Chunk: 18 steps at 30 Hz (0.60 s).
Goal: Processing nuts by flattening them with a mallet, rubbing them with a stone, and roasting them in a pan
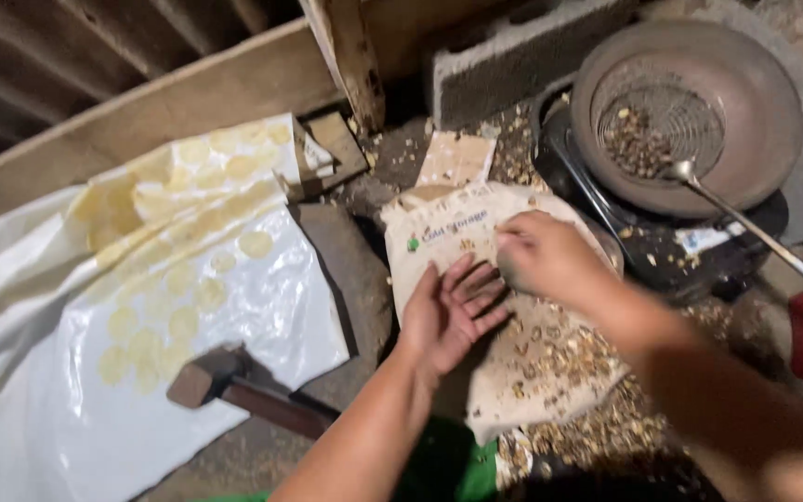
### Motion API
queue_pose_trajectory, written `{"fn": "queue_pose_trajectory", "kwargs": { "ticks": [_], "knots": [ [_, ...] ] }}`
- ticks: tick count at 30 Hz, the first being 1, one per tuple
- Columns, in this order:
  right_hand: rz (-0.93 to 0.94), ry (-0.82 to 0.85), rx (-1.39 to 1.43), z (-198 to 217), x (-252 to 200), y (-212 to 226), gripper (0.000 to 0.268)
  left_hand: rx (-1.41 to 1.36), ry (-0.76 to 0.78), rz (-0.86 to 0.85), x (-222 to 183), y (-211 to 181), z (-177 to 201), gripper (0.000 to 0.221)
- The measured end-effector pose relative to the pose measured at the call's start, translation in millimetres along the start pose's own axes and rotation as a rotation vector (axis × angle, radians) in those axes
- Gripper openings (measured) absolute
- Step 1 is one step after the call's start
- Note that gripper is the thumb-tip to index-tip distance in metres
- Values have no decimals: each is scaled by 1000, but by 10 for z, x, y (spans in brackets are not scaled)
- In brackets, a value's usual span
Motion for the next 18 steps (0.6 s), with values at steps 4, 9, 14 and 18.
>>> {"fn": "queue_pose_trajectory", "kwargs": {
  "ticks": [4,9,14,18],
  "knots": [
    [872,13,-571,-887,-375,-227,30,-97,-297,-9,-183,171,496,22],
    [752,-50,-796,-462,-857,-1201,27,1204,-322,-561,241,307,712,24],
    [375,-203,-763,-108,-666,-595,58,1990,64,-1332,122,394,334,17],
    [399,-58,-755,-215,-412,-666,61,1913,52,-1281,21,439,446,17]
  ]
}}
Point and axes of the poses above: each hand's wrist, its own x-axis towards the middle knuckle, its own z-axis out of the back of the hand, y = z × x, the point moved 3 cm from there along x, towards the middle knuckle, and after that the axes turned 3 degrees about z, right-handed, at the moved point
